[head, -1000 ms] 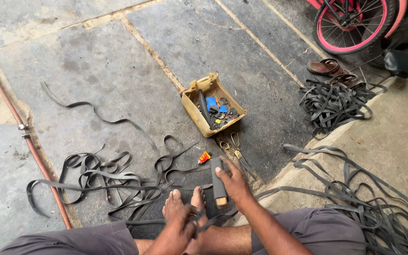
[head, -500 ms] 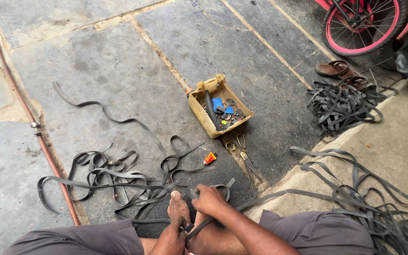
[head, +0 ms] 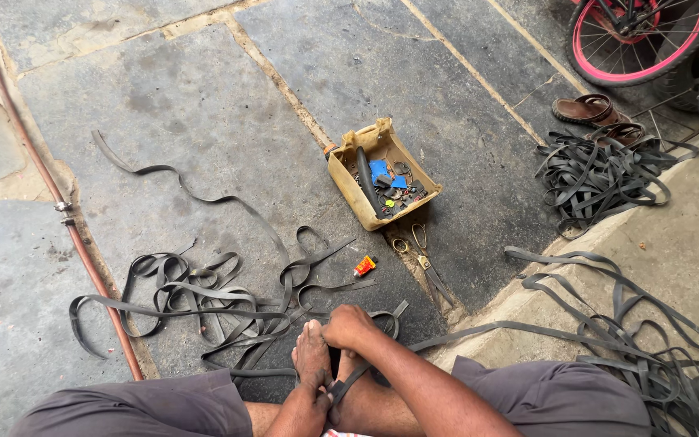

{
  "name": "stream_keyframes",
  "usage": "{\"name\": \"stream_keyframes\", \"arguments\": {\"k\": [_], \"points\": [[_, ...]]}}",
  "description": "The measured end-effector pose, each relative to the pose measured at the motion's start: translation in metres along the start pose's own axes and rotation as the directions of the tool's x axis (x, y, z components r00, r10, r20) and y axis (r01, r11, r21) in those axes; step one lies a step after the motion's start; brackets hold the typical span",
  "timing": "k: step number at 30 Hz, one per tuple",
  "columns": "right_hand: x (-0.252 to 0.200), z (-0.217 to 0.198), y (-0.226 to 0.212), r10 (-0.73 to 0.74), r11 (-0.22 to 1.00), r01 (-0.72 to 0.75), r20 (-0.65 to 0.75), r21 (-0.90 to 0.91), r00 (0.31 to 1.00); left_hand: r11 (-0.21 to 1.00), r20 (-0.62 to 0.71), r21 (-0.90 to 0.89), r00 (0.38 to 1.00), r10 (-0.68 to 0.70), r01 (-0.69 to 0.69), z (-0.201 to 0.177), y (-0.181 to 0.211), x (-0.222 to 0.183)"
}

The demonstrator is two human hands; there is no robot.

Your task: The person is using a file to sand down the ends of rubber strips, applying adhesive from a small orange tube, and then pressing the ends together to join them into loops.

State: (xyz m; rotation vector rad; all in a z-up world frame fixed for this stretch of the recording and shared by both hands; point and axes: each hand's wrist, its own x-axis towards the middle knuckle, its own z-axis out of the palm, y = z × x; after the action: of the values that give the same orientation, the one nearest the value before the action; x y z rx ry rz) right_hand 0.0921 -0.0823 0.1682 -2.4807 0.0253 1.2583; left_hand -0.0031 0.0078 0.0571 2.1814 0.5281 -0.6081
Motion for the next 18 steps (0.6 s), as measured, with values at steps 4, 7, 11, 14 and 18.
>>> {"name": "stream_keyframes", "arguments": {"k": [4, 7, 11, 14, 18], "points": [[0.015, 0.01, 0.001, -0.025, 0.999, 0.026, -0.028, 0.043, 0.999, 0.862, 0.34, -0.498, 0.936, 0.088, 0.099, -0.043, -0.016, -0.068], [0.017, -0.001, 0.009, -0.099, 0.985, 0.123, -0.193, 0.118, 0.976, 0.771, 0.313, -0.632, 0.935, 0.167, 0.073, -0.054, -0.01, -0.074], [-0.036, -0.037, 0.019, -0.067, 0.958, 0.155, -0.334, 0.243, 0.94, 0.695, 0.228, -0.719, 0.948, 0.222, 0.01, -0.049, -0.007, -0.064], [-0.092, -0.05, 0.016, -0.183, 0.892, 0.259, -0.228, 0.37, 0.956, 0.658, 0.041, -0.711, 0.921, 0.388, -0.246, -0.051, -0.003, -0.055], [-0.11, -0.049, 0.032, -0.35, 0.808, 0.246, 0.101, 0.536, 0.931, 0.627, 0.234, -0.779, 0.93, 0.283, 0.006, -0.068, 0.023, -0.059]]}}
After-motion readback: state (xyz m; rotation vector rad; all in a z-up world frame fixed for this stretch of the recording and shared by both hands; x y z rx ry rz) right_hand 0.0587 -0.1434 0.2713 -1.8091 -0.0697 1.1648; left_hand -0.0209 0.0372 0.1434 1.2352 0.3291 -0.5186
